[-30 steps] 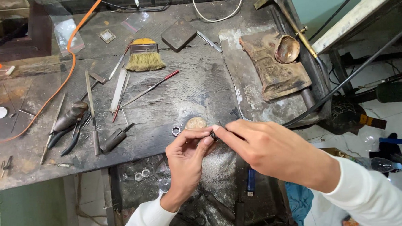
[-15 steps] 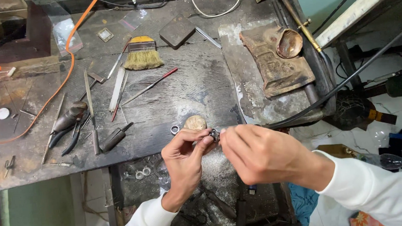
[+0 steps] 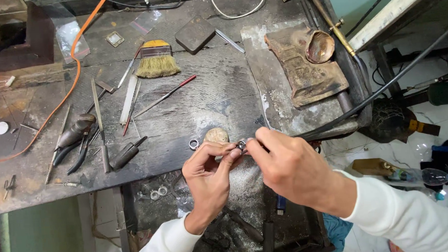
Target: Polish and refine a small jewelry component using a brush, file, and rotary tool
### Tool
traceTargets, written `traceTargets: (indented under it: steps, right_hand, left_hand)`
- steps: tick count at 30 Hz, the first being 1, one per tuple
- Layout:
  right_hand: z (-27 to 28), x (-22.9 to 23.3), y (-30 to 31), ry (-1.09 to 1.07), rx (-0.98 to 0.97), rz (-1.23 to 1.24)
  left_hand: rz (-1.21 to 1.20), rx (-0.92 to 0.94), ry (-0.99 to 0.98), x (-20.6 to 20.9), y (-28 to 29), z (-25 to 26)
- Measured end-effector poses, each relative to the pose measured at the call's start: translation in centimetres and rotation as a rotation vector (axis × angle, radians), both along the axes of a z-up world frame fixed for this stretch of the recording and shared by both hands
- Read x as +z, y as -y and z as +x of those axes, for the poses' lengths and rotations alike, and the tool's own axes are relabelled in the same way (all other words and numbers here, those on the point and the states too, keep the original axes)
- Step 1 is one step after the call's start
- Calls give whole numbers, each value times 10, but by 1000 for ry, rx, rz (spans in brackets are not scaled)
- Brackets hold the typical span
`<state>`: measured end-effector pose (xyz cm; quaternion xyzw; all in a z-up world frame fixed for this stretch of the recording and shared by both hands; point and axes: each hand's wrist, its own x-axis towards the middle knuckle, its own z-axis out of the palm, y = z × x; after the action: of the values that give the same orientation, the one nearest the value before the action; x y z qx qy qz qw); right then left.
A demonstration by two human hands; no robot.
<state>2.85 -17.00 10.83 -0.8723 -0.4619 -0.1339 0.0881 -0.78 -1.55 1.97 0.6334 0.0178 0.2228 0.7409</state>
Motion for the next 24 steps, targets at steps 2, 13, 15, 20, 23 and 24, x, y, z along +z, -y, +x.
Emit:
traceTargets:
  steps: [2,13,15,20,23,24]
  right_hand:
    - [-3,-7,-2,-26,-47,80]
    - [-5,-18,-9,-44,-85,302]
    - [-5,-21,-11,-141,-212,423]
    - [-2,-31,-14,-35,-178,335]
    - [-1,-32,-19,-57,-223,401]
    - [-2,-30,-21,-81,-259,435]
  left_hand:
    - [5,2,0,0,1,1]
    - [-72,23,4,-3,6,4]
    - [-105,8,-26,-3,7,5]
    - [-124,10,3,-12,1,12]
    - [-131,8,8,-20,0,14]
    - [-139,1,12,-24,0,14]
